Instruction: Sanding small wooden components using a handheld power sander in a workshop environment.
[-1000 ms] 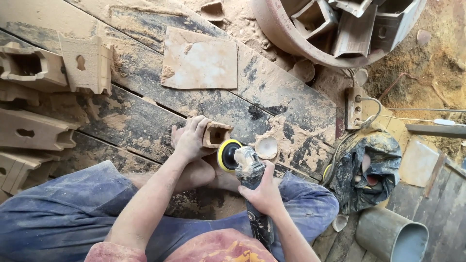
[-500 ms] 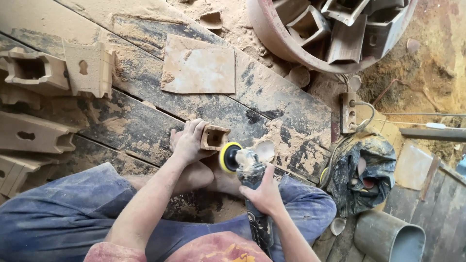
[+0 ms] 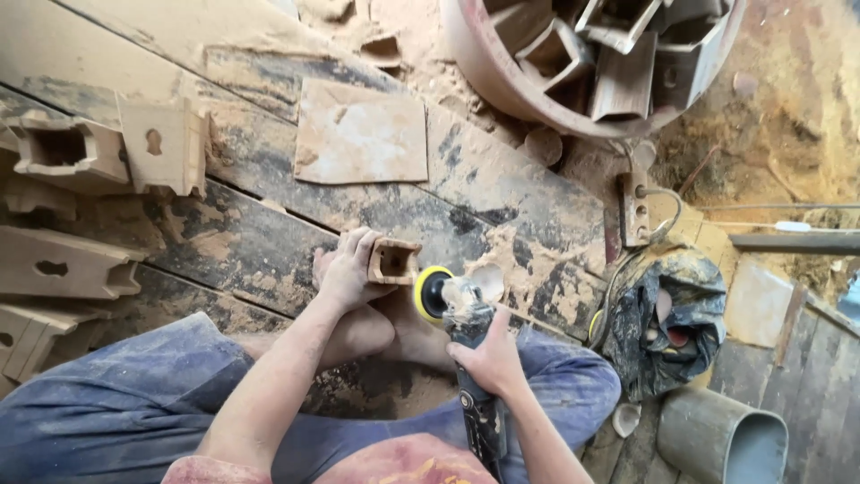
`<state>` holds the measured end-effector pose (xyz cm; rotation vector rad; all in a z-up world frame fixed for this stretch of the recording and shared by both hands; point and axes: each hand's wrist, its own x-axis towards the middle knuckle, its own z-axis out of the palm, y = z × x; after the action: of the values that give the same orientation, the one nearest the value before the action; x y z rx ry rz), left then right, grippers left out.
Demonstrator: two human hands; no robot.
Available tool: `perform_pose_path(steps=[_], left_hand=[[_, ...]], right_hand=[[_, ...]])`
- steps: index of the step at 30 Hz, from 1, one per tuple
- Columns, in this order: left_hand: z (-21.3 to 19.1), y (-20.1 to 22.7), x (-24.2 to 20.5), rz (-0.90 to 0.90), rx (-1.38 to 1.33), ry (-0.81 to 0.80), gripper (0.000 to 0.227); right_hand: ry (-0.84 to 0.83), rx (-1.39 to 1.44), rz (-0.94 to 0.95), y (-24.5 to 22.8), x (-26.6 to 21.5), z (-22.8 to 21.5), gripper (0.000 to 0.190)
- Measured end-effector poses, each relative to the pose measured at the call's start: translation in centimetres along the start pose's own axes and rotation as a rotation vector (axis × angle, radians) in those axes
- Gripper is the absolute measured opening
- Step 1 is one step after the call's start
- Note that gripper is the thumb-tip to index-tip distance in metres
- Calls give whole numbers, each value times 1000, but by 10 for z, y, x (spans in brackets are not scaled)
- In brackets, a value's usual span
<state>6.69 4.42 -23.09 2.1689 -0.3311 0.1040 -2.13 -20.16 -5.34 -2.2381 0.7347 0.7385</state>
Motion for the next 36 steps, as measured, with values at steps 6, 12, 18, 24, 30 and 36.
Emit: perform_pose_path(steps=[6, 12, 18, 24, 30, 36], left_hand=[[18, -19, -6, 23, 45, 31, 107], [31, -35, -9, -28, 186, -36, 110], [20, -25, -6, 10, 58, -21, 110], [25, -29, -5, 98, 45, 48, 104], [20, -22, 2, 127, 94, 65, 103], [23, -27, 0, 184, 31, 119, 99]], right_hand=[[-23, -19, -57, -13, -7, 5, 92], [-22, -77, -39, -5, -3, 6, 95], [49, -4, -13, 2, 12, -9, 94], [17, 19, -75, -41, 28, -10, 97], [-23, -24, -79, -62, 30, -6, 95], [-16, -62, -64, -47, 42, -4, 96]])
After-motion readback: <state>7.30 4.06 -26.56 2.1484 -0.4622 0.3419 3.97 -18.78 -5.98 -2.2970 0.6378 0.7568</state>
